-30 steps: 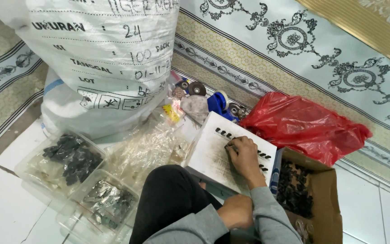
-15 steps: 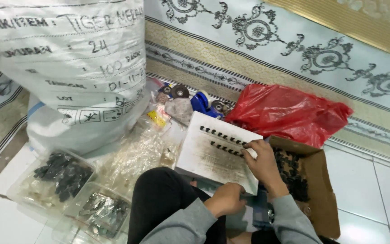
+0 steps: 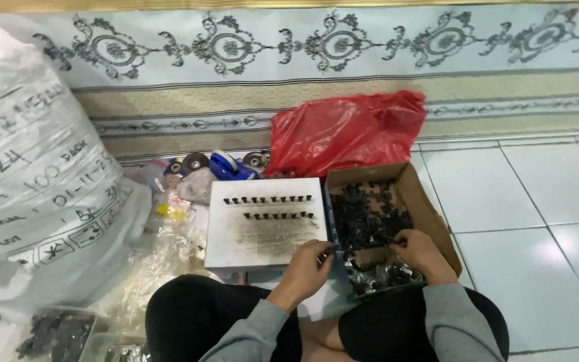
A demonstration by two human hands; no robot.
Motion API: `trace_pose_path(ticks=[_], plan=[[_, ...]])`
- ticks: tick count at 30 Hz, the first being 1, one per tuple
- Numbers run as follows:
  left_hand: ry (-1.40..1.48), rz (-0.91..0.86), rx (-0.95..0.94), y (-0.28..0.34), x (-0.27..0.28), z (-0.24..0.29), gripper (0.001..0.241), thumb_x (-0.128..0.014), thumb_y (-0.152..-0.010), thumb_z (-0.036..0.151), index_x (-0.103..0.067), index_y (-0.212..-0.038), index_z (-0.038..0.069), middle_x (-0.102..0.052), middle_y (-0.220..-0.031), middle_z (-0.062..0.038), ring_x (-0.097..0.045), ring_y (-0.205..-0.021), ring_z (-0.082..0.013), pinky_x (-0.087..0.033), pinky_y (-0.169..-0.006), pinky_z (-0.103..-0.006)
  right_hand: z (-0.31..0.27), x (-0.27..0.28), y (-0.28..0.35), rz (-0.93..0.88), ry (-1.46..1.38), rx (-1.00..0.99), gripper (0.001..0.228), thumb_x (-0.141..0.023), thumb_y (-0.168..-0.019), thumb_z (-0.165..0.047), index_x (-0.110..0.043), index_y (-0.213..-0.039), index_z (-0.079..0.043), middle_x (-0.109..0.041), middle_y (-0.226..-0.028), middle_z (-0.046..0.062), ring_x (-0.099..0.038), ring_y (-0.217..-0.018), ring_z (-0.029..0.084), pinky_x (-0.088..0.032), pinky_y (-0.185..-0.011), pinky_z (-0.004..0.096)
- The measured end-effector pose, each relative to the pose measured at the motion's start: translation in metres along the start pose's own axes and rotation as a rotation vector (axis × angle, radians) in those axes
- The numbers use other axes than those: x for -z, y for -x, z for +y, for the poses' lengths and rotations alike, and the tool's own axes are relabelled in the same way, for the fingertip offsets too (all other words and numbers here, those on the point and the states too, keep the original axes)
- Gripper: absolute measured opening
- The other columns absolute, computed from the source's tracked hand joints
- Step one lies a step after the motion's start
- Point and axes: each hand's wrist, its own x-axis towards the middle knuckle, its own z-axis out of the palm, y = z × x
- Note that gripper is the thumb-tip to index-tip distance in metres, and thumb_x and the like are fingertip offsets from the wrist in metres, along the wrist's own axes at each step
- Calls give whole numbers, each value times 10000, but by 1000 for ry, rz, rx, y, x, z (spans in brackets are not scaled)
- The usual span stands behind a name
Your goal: Assembling small metal components by picking them from a box and placing them into a template, occasionally marking the template with a pen.
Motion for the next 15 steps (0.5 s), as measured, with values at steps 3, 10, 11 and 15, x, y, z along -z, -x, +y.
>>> trace_pose_path(ticks=[3,10,11,15], plan=[[-106,-17,-112,-33,-24,21,268,-587,-977,40,-679,-1190,-95,-675,-1010,-253,-712,-951,-385,-626,-767,-419,51,-37,-57,-55,28,19,485,-767,-836,-360,-766,-1218,-60,-764,-1189,222,-727,-1135,378,-621,-906,513],[-501,-116,-75,-140,-112,-22,237,-682,-789,13,-727,-1000,-85,-657,-938,-270,-712,-861,-376,-636,-722,-413,48,-50,-85,-36,-37,72,418,-726,-840,-282,-770,-1217,-106,-756,-1202,192,-712,-1153,378,-623,-895,482],[-560,-94,-105,-158,-126,-41,216,-660,-789,-14,-743,-980,-71,-675,-958,-273,-719,-876,-386,-637,-739,-424,39,-39,-74,-70,-72,59,430,-686,-857,-212,-741,-1251,-49,-738,-1218,231,-703,-1154,399,-621,-900,498],[-686,-60,-173,-186,-158,-77,219,-612,-824,-55,-774,-970,-39,-710,-981,-273,-727,-910,-376,-642,-796,-399,35,-33,-72,-112,-135,15,441,-601,-899,-144,-699,-1293,29,-709,-1239,281,-686,-1146,432,-618,-895,525]])
